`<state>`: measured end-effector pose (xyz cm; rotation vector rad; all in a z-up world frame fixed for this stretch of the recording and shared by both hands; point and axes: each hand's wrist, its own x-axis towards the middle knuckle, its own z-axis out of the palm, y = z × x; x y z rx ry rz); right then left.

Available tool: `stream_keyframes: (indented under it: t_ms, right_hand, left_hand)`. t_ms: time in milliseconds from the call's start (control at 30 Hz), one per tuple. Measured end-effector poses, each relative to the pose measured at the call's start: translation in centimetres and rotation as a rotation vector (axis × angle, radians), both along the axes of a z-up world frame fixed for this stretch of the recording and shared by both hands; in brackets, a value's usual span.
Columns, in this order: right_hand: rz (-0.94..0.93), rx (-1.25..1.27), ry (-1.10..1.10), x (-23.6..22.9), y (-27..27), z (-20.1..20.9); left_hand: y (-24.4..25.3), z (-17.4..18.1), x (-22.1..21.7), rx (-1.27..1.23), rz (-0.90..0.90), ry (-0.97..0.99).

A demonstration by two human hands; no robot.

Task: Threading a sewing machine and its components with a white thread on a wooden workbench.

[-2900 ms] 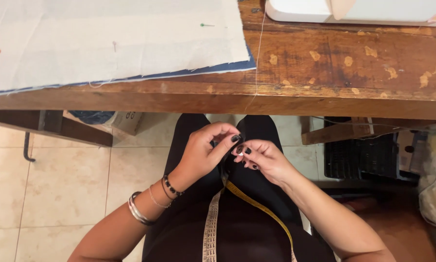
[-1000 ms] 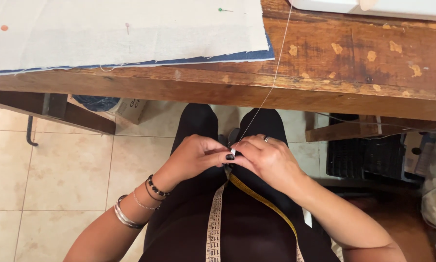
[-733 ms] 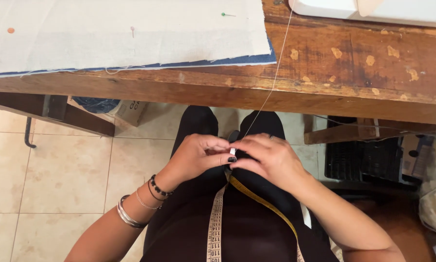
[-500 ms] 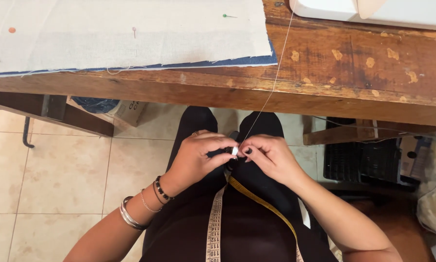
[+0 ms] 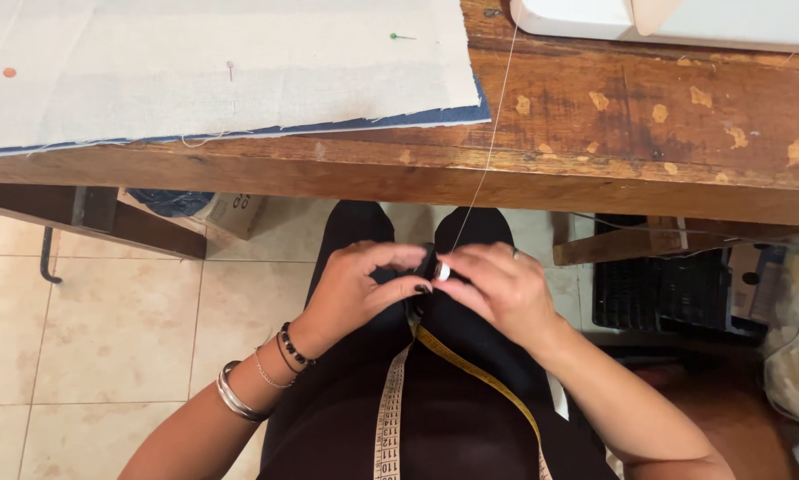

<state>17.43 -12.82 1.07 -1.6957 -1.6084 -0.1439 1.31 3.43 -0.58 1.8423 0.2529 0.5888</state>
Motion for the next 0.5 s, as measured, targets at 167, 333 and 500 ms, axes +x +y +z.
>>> stream_keyframes:
  t_ms: [167,333,500]
  right_hand:
    - [0.093,0.142,-0.242,-0.6,-0.3,-0.4]
    - [0.136,0.145,-0.229,-0.5,-0.9,-0.8]
    - [0.107,-0.166,0.438,0.9,-1.6,-1.4]
  left_hand:
    - [-0.6,-0.3,0.1,-0.067,-0.123,0.128]
    - [-1.1,-0.1,0.2,-0.122,-0.164,0.174]
    - [-1.7,0.4,0.2,0.259,-0.071,-0.028]
